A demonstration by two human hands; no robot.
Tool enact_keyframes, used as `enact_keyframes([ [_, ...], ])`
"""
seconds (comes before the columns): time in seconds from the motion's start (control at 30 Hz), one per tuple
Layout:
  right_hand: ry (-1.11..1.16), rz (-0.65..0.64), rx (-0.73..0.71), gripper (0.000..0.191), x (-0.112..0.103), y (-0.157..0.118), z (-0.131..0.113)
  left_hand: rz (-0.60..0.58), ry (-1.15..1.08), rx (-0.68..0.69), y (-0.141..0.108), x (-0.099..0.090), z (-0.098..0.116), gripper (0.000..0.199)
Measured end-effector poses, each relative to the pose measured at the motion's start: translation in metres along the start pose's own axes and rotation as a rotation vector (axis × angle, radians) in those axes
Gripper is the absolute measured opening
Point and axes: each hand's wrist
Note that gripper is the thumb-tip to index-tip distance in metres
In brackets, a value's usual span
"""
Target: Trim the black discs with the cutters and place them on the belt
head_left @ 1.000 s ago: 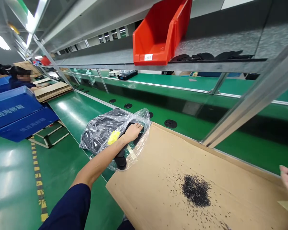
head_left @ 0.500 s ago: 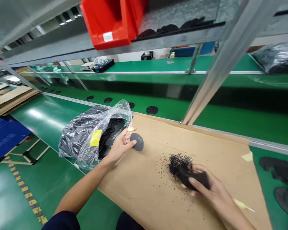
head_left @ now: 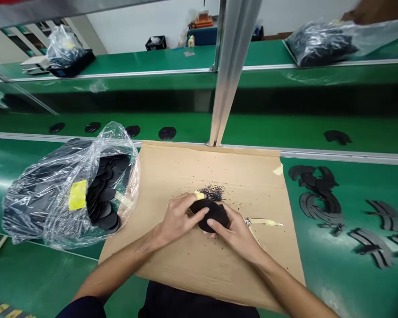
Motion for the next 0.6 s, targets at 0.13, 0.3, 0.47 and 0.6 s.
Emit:
enact_keyframes([
  [0.13, -0.022, -0.01, -0.002, 0.04, -0.001, 0.0, 0.006, 0.033, 0.089, -0.016, -0.001, 0.005, -0.002, 0.02],
  [0.3, -0.143, 0.002, -0.046, 0.04, -0.002, -0.001, 0.003, 0.004, 0.077, 0.035, 0.0, 0.007, -0.001, 0.024],
  [0.47, -0.338, 0.06, -0.134, 0.036, -0.003, -0.001, -0.004, -0.027, 0.057, 0.104, -0.001, 0.006, -0.001, 0.023],
  [0.6, -0.423, 0.055, -0.207, 0.032, -0.002, -0.003, -0.004, -0.035, -0.057, -0.024, -0.001, 0.006, 0.001, 0.03],
])
Point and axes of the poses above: each hand's wrist, its own y-axis towards the middle knuckle, its own x-axis out of the palm, z = x × y, and after that the axes turned 5 degrees about -z, right-handed
